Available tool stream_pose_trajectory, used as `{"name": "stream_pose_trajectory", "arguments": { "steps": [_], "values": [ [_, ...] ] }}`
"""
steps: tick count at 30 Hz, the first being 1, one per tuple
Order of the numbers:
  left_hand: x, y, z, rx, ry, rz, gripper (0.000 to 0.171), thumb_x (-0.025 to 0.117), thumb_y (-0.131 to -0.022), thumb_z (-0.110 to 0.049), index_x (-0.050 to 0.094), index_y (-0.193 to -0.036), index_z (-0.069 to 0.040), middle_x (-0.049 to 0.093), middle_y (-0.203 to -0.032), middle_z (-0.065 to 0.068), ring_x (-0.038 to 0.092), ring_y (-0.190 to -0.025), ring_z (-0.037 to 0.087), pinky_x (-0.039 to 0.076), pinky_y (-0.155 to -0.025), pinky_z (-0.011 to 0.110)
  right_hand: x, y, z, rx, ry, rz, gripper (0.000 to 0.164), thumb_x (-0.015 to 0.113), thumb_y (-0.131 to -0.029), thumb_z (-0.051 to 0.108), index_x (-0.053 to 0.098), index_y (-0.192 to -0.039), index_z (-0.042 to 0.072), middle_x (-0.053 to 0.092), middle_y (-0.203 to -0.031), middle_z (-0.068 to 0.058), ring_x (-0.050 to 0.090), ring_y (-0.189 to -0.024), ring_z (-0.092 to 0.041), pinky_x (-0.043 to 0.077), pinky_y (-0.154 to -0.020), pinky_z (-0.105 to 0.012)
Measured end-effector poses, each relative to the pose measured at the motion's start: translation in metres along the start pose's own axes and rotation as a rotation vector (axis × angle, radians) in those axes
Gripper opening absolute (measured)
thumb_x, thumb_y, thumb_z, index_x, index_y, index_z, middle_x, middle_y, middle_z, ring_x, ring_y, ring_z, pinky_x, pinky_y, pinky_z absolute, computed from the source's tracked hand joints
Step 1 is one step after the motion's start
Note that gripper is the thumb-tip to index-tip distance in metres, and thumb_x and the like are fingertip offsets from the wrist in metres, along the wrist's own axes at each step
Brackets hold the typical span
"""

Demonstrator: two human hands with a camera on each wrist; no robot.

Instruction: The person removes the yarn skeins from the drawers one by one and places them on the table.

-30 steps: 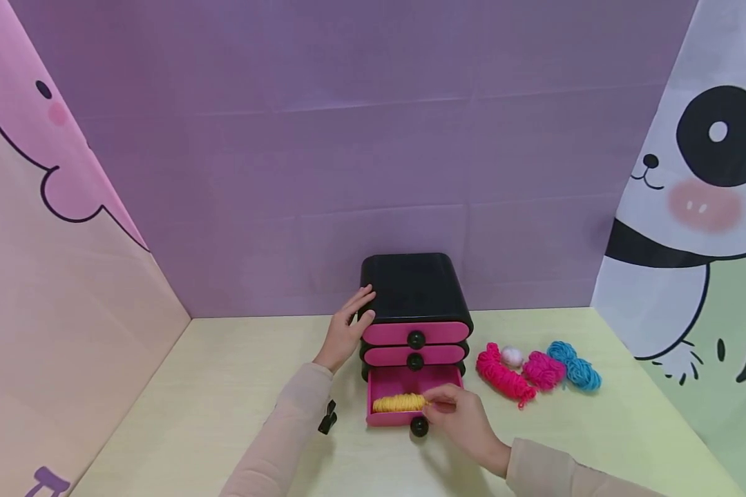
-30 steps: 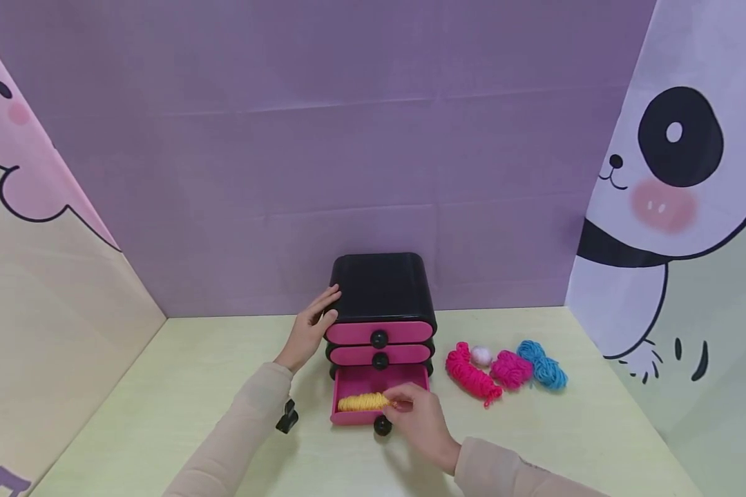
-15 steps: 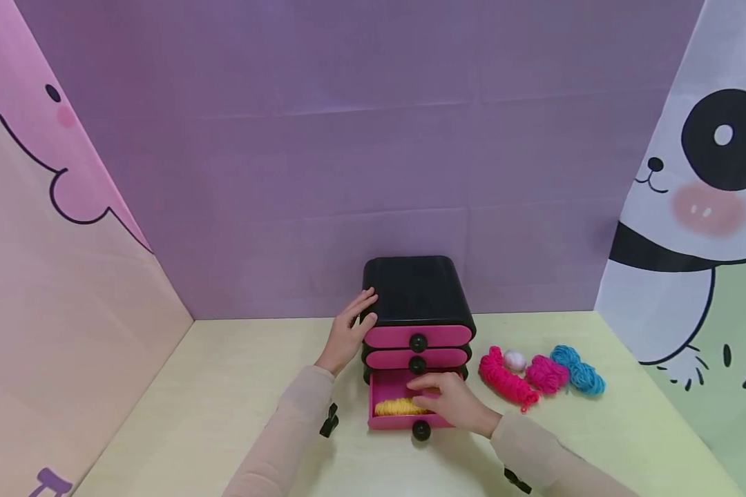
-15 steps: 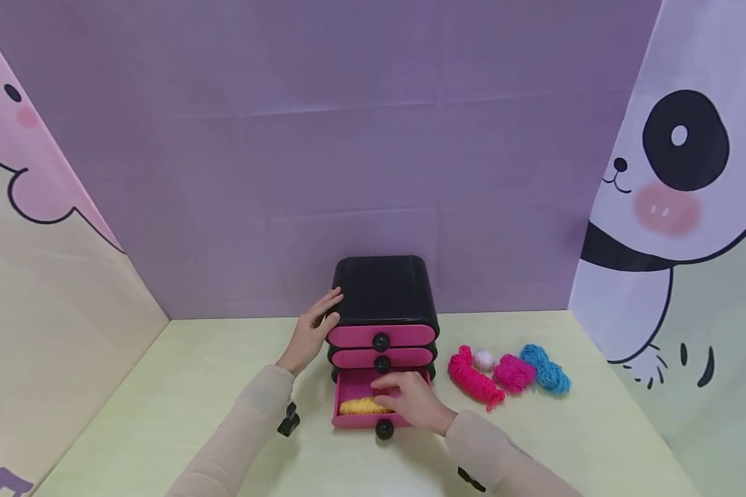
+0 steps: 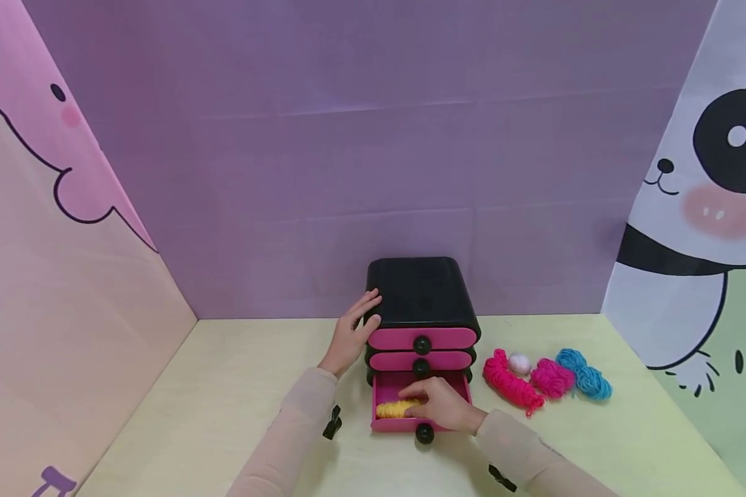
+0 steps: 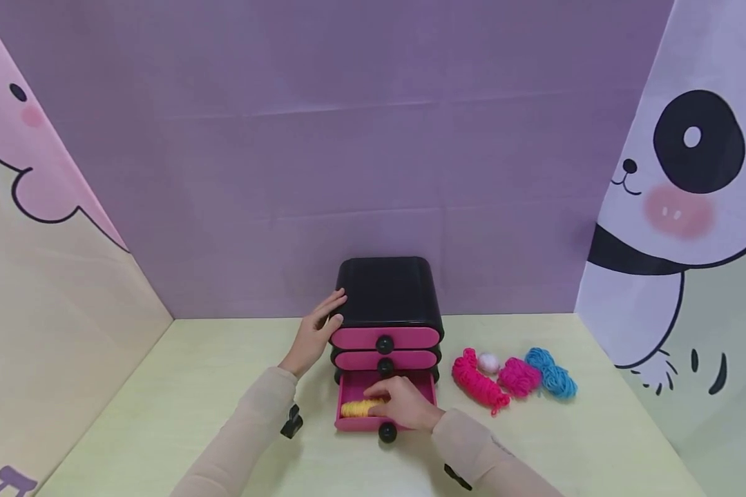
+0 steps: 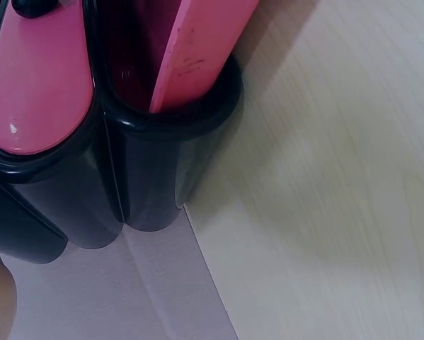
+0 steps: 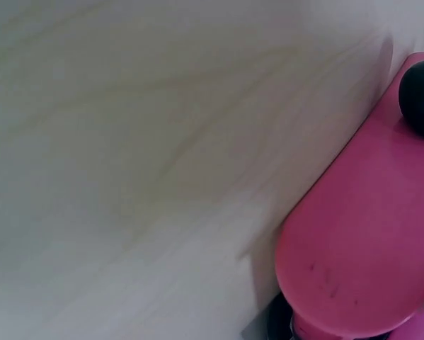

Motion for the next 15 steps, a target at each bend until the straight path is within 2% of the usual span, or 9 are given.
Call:
{"name": "stream_pose_trajectory", "arguments": {
  "steps": [8, 15],
  "values": [
    [0.0, 0.0, 0.0, 0.004, -0.008, -0.003, 0.042, 0.05, -0.094, -0.015, 0.045, -0.134, -0.002, 0.033, -0.147, 0.009, 0.02, -0.14, 0.023, 0.017, -0.113, 0.047, 0.005, -0.007, -0.001, -0.05, 0.149, -0.014, 0.034, 0.072, -0.078, 0.014, 0.067, -0.111, 0.008, 0.068, -0.105, -0.003, 0.059, -0.093, -0.016, 0.051, -0.084, -0.031],
    [0.0, -0.001, 0.001, -0.01, -0.015, -0.002, 0.042, 0.049, -0.095, -0.016, 0.045, -0.135, -0.004, 0.033, -0.148, 0.007, 0.02, -0.14, 0.022, 0.017, -0.113, 0.047, 0.007, -0.011, -0.002, -0.05, 0.191, -0.038, 0.034, 0.073, -0.076, 0.011, 0.067, -0.11, 0.005, 0.069, -0.1, -0.006, 0.06, -0.088, -0.016, 0.052, -0.08, -0.03]
  ]
}}
Point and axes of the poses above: each hand's wrist, its own y-axis away from the middle knuckle, its own x-axis out of the palm, z = x × y, the point moved 5 cm from there along -y, towards the middle knuckle
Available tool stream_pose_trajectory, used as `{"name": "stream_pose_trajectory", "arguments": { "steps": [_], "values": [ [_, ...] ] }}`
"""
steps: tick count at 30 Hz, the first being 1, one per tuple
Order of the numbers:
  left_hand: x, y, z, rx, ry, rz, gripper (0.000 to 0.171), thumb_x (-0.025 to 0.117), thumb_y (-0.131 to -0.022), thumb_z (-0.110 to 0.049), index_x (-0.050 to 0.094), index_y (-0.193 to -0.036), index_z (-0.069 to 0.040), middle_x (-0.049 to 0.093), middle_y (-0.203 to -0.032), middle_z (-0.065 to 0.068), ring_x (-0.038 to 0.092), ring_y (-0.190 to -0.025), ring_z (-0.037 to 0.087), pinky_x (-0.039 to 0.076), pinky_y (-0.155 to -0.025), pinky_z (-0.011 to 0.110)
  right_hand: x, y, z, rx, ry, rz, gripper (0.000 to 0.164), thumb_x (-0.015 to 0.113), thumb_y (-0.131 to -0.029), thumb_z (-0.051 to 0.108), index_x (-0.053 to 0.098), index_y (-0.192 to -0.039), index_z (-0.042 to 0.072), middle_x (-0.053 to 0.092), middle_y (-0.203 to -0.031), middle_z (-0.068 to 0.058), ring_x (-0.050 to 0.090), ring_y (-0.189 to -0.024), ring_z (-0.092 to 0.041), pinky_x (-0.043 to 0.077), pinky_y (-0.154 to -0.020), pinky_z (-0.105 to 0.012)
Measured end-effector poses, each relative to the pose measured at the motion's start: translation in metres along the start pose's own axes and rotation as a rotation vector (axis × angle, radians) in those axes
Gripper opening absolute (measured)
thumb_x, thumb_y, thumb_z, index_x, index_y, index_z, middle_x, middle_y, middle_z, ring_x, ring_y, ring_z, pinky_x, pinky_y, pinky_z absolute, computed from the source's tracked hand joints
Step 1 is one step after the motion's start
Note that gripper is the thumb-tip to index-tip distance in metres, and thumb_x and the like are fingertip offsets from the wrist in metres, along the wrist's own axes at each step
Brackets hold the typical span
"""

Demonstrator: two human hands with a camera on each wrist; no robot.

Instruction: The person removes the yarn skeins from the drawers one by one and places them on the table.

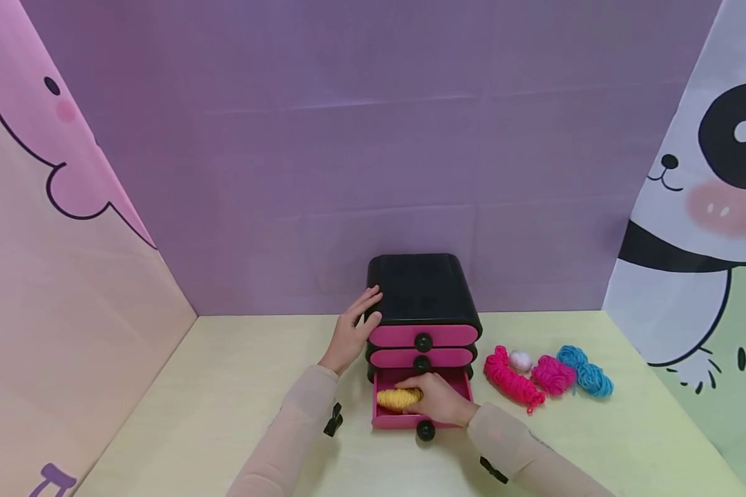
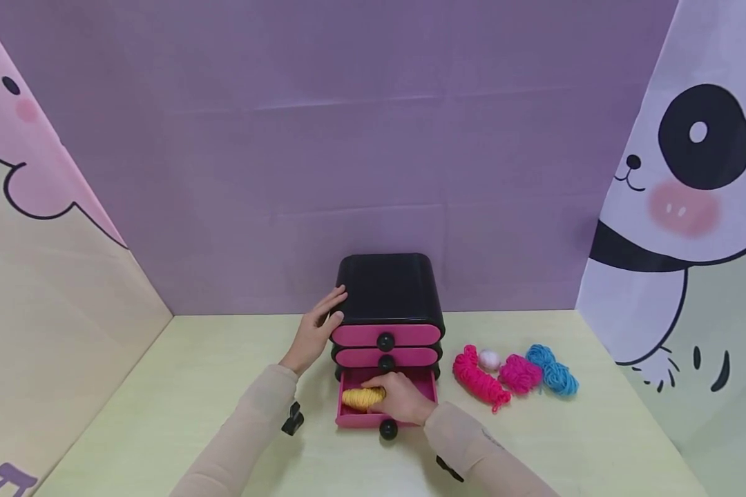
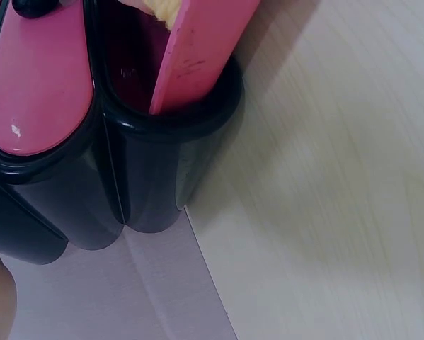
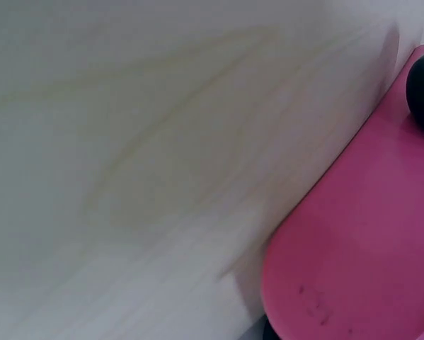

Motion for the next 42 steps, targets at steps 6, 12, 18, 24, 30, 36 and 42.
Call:
{"name": "stream_pose_trajectory", "arguments": {
  "steps": [6, 12, 18, 24, 30, 36, 42],
  "values": [
    [0.0, 0.0, -0.001, -0.007, -0.008, -0.002, 0.042, 0.049, -0.095, -0.016, 0.045, -0.135, -0.004, 0.033, -0.148, 0.007, 0.02, -0.14, 0.023, 0.018, -0.113, 0.048, -0.001, 0.001, 0.002, 0.02, -0.033, 0.007, 0.035, 0.072, -0.077, 0.011, 0.067, -0.111, 0.006, 0.068, -0.102, -0.005, 0.058, -0.092, -0.017, 0.051, -0.082, -0.034],
    [0.001, 0.0, -0.001, 0.004, -0.007, 0.0, 0.042, 0.05, -0.094, -0.015, 0.045, -0.134, -0.003, 0.033, -0.147, 0.008, 0.02, -0.14, 0.023, 0.018, -0.113, 0.047, -0.002, 0.005, 0.003, 0.033, -0.039, -0.006, 0.036, 0.072, -0.077, 0.013, 0.066, -0.113, 0.007, 0.067, -0.105, -0.005, 0.057, -0.095, -0.018, 0.05, -0.086, -0.038],
    [0.001, 0.002, -0.001, -0.004, -0.008, -0.001, 0.042, 0.049, -0.095, -0.016, 0.045, -0.135, -0.003, 0.032, -0.148, 0.008, 0.02, -0.14, 0.024, 0.018, -0.113, 0.048, -0.005, 0.007, 0.005, 0.023, -0.047, -0.026, 0.038, 0.073, -0.077, 0.015, 0.065, -0.113, 0.006, 0.066, -0.105, -0.006, 0.057, -0.092, -0.016, 0.051, -0.082, -0.032],
    [0.0, 0.002, 0.0, -0.005, -0.008, 0.002, 0.043, 0.049, -0.095, -0.016, 0.045, -0.135, -0.003, 0.032, -0.148, 0.008, 0.02, -0.14, 0.023, 0.018, -0.113, 0.047, -0.01, 0.01, 0.012, 0.044, -0.084, -0.003, 0.041, 0.072, -0.077, 0.016, 0.064, -0.116, 0.004, 0.065, -0.109, -0.008, 0.055, -0.092, -0.016, 0.05, -0.078, -0.029],
    [-0.001, 0.003, 0.001, -0.013, -0.007, -0.002, 0.043, 0.05, -0.095, -0.017, 0.045, -0.135, -0.003, 0.032, -0.148, 0.007, 0.02, -0.14, 0.023, 0.018, -0.113, 0.047, -0.019, 0.017, 0.014, 0.084, -0.108, -0.006, 0.043, 0.074, -0.076, 0.02, 0.064, -0.116, 0.006, 0.065, -0.109, -0.006, 0.053, -0.091, -0.015, 0.047, -0.075, -0.03],
    [-0.002, 0.004, 0.001, -0.001, 0.002, -0.002, 0.043, 0.05, -0.095, -0.015, 0.044, -0.135, -0.002, 0.032, -0.148, 0.009, 0.019, -0.14, 0.024, 0.018, -0.113, 0.046, -0.031, 0.024, 0.011, 0.061, -0.117, -0.018, 0.044, 0.075, -0.076, 0.021, 0.064, -0.116, 0.006, 0.064, -0.109, -0.006, 0.052, -0.091, -0.015, 0.047, -0.072, -0.028],
    [0.0, 0.002, -0.001, 0.02, -0.003, 0.004, 0.043, 0.05, -0.094, -0.015, 0.044, -0.135, -0.003, 0.032, -0.148, 0.009, 0.019, -0.14, 0.023, 0.019, -0.113, 0.046, -0.049, 0.04, 0.002, 0.104, -0.129, -0.047, 0.044, 0.075, -0.075, 0.022, 0.064, -0.115, 0.008, 0.063, -0.106, -0.004, 0.052, -0.089, -0.016, 0.05, -0.071, -0.025]
  ]
}}
Point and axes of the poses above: each hand's wrist, its own y-axis away from the middle knuckle, its own x-axis out of the palm, z = x × y, the point moved 5 cm from there along -y, towards the middle knuckle
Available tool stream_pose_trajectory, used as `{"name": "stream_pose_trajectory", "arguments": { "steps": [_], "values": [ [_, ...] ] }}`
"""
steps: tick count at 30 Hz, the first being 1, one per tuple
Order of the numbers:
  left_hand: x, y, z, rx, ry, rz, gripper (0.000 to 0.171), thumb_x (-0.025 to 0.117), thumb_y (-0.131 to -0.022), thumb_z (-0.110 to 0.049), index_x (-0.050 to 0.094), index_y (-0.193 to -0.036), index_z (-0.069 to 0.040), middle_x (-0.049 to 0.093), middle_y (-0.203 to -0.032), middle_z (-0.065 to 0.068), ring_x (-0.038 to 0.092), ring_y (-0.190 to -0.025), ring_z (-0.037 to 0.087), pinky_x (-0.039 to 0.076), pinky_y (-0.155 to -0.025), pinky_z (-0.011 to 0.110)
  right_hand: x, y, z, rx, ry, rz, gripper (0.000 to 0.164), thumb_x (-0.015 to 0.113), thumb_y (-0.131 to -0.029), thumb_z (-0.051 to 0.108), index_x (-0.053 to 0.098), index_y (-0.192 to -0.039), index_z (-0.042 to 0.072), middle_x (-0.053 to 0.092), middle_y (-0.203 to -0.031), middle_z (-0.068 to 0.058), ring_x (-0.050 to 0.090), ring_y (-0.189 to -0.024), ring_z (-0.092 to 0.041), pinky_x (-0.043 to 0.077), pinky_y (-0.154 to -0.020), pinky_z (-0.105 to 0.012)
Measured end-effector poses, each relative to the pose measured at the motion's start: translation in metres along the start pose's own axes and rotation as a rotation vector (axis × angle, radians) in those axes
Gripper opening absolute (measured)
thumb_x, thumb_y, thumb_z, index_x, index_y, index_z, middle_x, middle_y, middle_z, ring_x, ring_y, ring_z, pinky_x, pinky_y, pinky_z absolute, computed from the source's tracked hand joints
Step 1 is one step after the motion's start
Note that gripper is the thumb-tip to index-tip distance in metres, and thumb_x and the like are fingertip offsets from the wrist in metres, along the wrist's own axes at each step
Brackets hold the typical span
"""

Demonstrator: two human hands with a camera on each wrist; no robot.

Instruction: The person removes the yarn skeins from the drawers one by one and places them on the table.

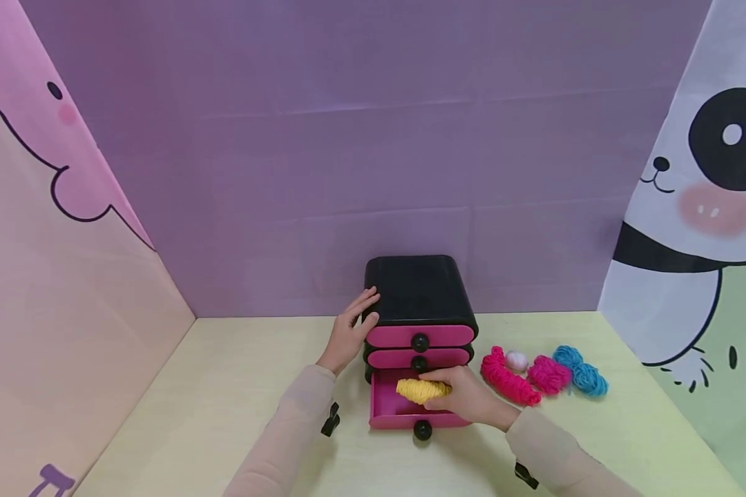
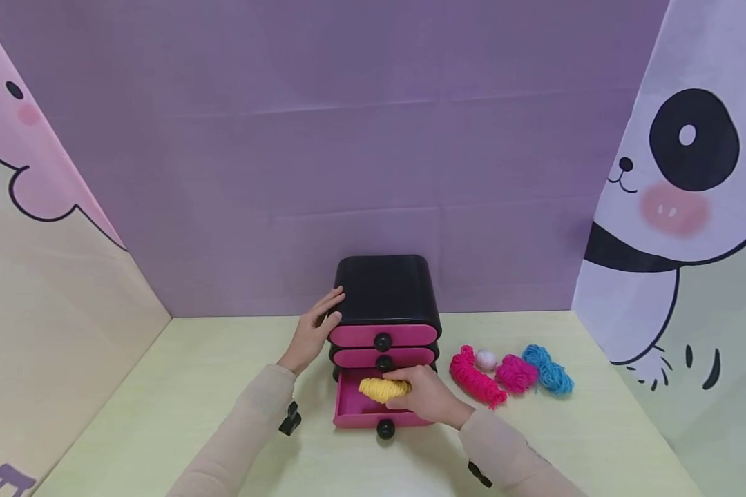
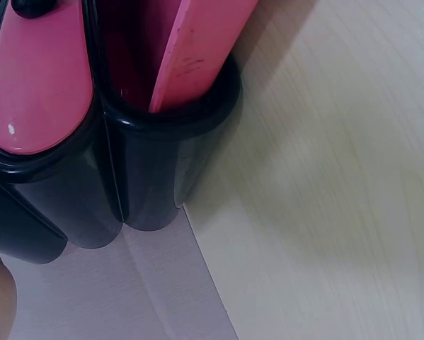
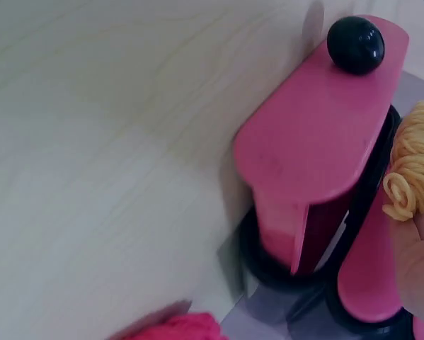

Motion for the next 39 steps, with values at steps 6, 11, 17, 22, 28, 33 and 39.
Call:
{"name": "stream_pose_trajectory", "arguments": {
  "steps": [6, 11, 17, 22, 28, 33, 39],
  "values": [
    [0.0, -0.001, 0.0, -0.007, 0.002, 0.003, 0.043, 0.05, -0.095, -0.016, 0.045, -0.135, -0.003, 0.032, -0.148, 0.008, 0.019, -0.14, 0.022, 0.018, -0.113, 0.046, -0.016, 0.017, -0.01, 0.061, -0.01, -0.017, 0.048, 0.076, -0.073, 0.028, 0.064, -0.116, 0.011, 0.062, -0.101, -0.001, 0.051, -0.086, -0.016, 0.049, -0.066, -0.022],
    [0.0, 0.0, 0.0, -0.006, 0.016, 0.005, 0.043, 0.05, -0.095, -0.016, 0.044, -0.135, -0.003, 0.031, -0.148, 0.008, 0.019, -0.141, 0.022, 0.018, -0.113, 0.047, -0.032, 0.029, -0.016, 0.059, -0.002, -0.049, 0.049, 0.076, -0.073, 0.029, 0.064, -0.116, 0.009, 0.063, -0.1, -0.004, 0.051, -0.086, -0.017, 0.049, -0.065, -0.02],
    [0.0, 0.0, -0.001, -0.01, 0.016, 0.005, 0.043, 0.049, -0.095, -0.016, 0.044, -0.136, -0.003, 0.031, -0.149, 0.008, 0.019, -0.141, 0.022, 0.018, -0.113, 0.047, -0.054, 0.045, -0.028, 0.092, 0.021, -0.088, 0.049, 0.077, -0.072, 0.028, 0.064, -0.115, 0.007, 0.062, -0.107, -0.008, 0.052, -0.092, -0.018, 0.051, -0.069, -0.019],
    [0.0, 0.0, -0.001, -0.012, 0.011, 0.005, 0.043, 0.049, -0.095, -0.016, 0.044, -0.136, -0.004, 0.031, -0.149, 0.007, 0.018, -0.141, 0.022, 0.018, -0.113, 0.047, -0.073, 0.059, -0.038, 0.144, 0.058, -0.117, 0.05, 0.077, -0.072, 0.026, 0.064, -0.116, 0.007, 0.062, -0.108, -0.009, 0.05, -0.094, -0.019, 0.051, -0.067, -0.019],
    [0.0, 0.0, -0.001, -0.015, 0.01, 0.008, 0.044, 0.049, -0.095, -0.016, 0.043, -0.136, -0.003, 0.031, -0.149, 0.008, 0.018, -0.141, 0.023, 0.018, -0.113, 0.047, -0.09, 0.072, -0.057, 0.159, 0.102, -0.139, 0.049, 0.076, -0.073, 0.027, 0.064, -0.116, 0.008, 0.061, -0.104, -0.007, 0.048, -0.091, -0.019, 0.049, -0.066, -0.018],
    [0.001, 0.0, -0.001, -0.022, 0.008, 0.005, 0.043, 0.049, -0.095, -0.014, 0.043, -0.136, -0.003, 0.031, -0.149, 0.009, 0.019, -0.14, 0.024, 0.018, -0.113, 0.046, -0.1, 0.082, -0.075, 0.138, 0.151, -0.161, 0.048, 0.075, -0.073, 0.027, 0.065, -0.115, 0.007, 0.062, -0.109, -0.011, 0.051, -0.093, -0.019, 0.049, -0.072, -0.019],
    [0.001, 0.0, 0.0, -0.021, 0.015, 0.006, 0.043, 0.049, -0.095, -0.014, 0.043, -0.136, -0.002, 0.031, -0.149, 0.008, 0.018, -0.141, 0.022, 0.017, -0.114, 0.045, -0.108, 0.096, -0.092, 0.141, 0.176, -0.195, 0.047, 0.075, -0.073, 0.028, 0.065, -0.113, 0.004, 0.062, -0.115, -0.017, 0.054, -0.098, -0.023, 0.049, -0.072, -0.021]
  ]
}}
Point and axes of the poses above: each hand's wrist, its own y-axis away from the middle knuckle, its own x-axis out of the palm, z = x × y, the point moved 5 cm from there along -y, towards the middle knuckle
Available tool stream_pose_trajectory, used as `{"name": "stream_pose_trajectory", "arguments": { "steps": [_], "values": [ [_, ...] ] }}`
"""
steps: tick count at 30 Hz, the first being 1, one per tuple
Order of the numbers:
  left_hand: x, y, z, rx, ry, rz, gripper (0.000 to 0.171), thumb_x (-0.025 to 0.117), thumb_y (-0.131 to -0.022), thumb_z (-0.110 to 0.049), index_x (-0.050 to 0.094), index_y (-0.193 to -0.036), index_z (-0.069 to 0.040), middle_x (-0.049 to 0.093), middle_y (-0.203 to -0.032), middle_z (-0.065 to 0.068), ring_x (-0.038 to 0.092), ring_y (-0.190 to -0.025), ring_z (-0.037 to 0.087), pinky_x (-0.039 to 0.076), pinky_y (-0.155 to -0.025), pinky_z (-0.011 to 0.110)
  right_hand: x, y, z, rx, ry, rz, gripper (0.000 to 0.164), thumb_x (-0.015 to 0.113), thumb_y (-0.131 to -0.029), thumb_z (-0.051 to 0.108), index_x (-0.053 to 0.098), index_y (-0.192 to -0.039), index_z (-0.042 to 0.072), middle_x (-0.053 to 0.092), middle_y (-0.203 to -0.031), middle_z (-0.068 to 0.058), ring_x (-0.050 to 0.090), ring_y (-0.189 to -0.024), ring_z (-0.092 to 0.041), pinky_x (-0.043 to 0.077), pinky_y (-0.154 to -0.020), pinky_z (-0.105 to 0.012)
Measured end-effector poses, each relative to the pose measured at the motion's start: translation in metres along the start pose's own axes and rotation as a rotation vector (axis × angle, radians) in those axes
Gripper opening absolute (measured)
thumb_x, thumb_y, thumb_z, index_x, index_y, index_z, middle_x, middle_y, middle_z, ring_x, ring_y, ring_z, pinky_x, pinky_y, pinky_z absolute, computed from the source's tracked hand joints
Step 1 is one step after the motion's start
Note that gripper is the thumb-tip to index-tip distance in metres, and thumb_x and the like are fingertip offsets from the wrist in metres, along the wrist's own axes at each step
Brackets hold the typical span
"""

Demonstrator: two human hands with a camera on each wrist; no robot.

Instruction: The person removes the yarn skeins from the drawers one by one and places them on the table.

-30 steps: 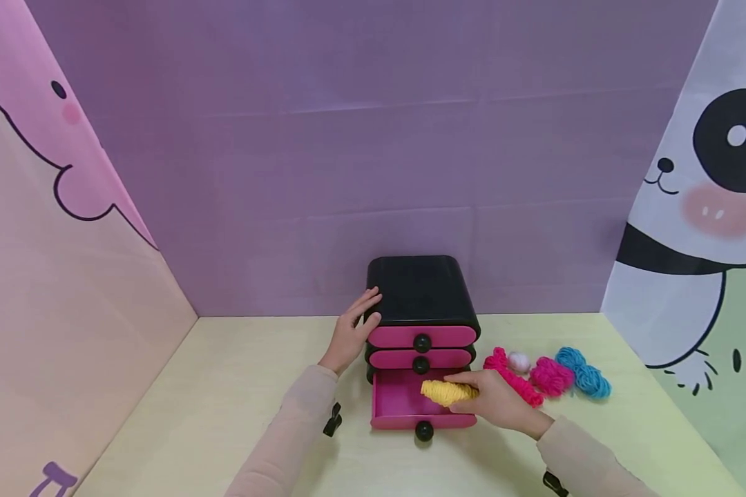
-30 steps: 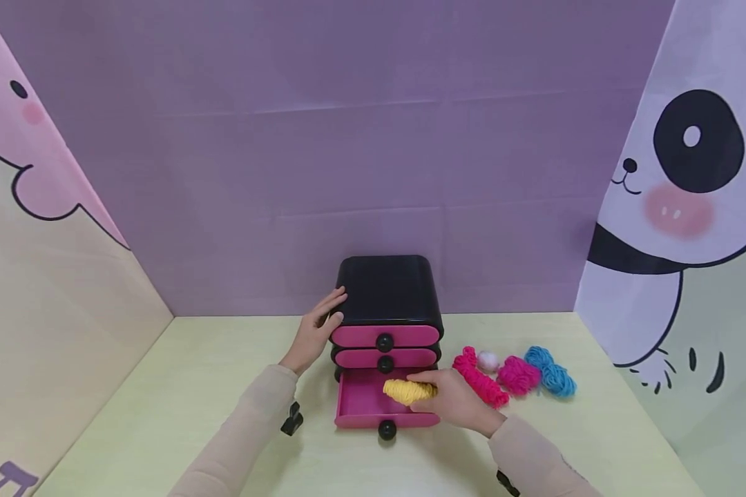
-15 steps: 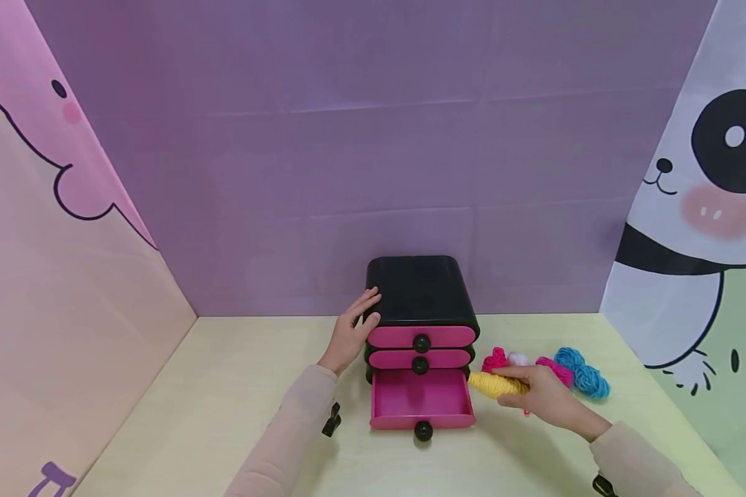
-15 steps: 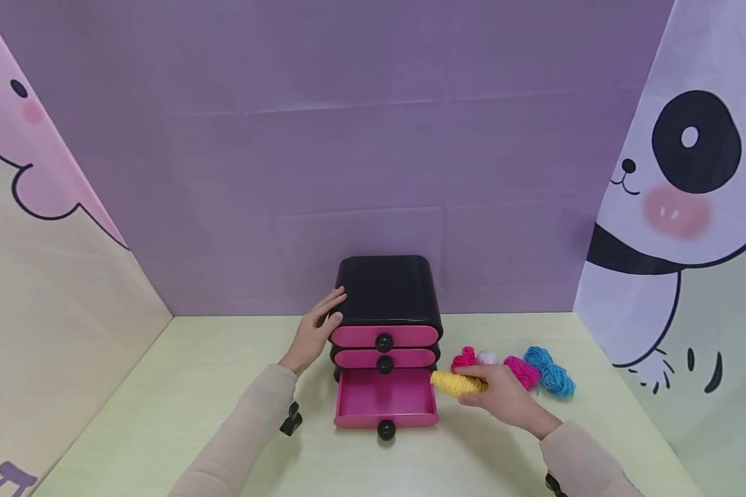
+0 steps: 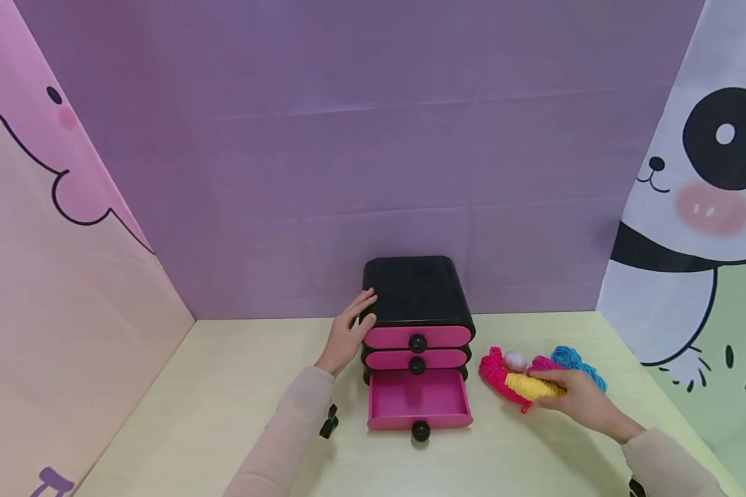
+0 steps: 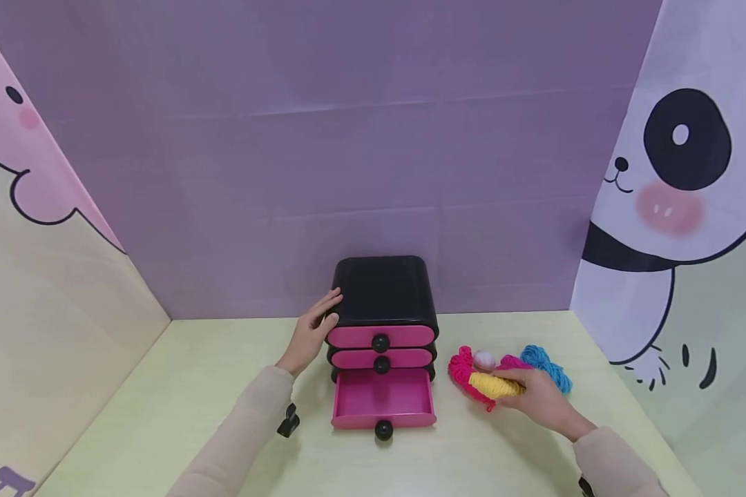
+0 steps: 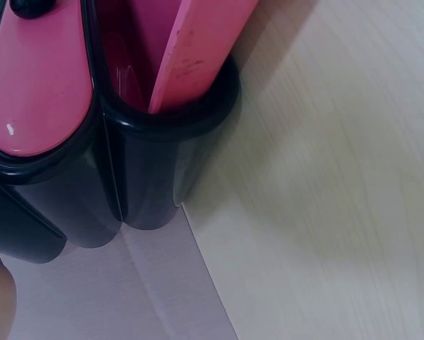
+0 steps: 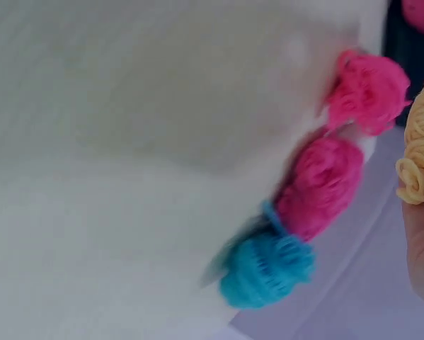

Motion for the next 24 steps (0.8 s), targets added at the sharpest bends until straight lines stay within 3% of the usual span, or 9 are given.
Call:
{"name": "stream_pose_trajectory", "arguments": {
  "steps": [13, 24],
  "values": [
    [0.0, 0.0, 0.0, 0.001, 0.007, -0.003, 0.043, 0.049, -0.095, -0.014, 0.044, -0.135, -0.003, 0.031, -0.148, 0.007, 0.019, -0.141, 0.021, 0.017, -0.114, 0.044, -0.001, 0.013, -0.041, 0.08, -0.003, -0.003, 0.044, 0.075, -0.072, 0.017, 0.064, -0.11, -0.003, 0.065, -0.106, -0.017, 0.055, -0.091, -0.02, 0.048, -0.07, -0.02],
    [0.0, -0.001, 0.001, 0.011, 0.01, -0.001, 0.043, 0.049, -0.095, -0.014, 0.043, -0.136, -0.002, 0.031, -0.148, 0.009, 0.018, -0.141, 0.023, 0.017, -0.114, 0.045, -0.001, 0.021, -0.055, 0.114, 0.041, -0.004, 0.044, 0.076, -0.07, 0.016, 0.065, -0.109, -0.001, 0.063, -0.11, -0.021, 0.055, -0.101, -0.03, 0.048, -0.074, -0.023]
  ]
}}
Point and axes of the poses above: each hand's wrist, its own y-axis away from the middle knuckle, its own x-axis out of the palm, z = x × y, the point moved 5 cm from there along -y, towards the middle knuckle
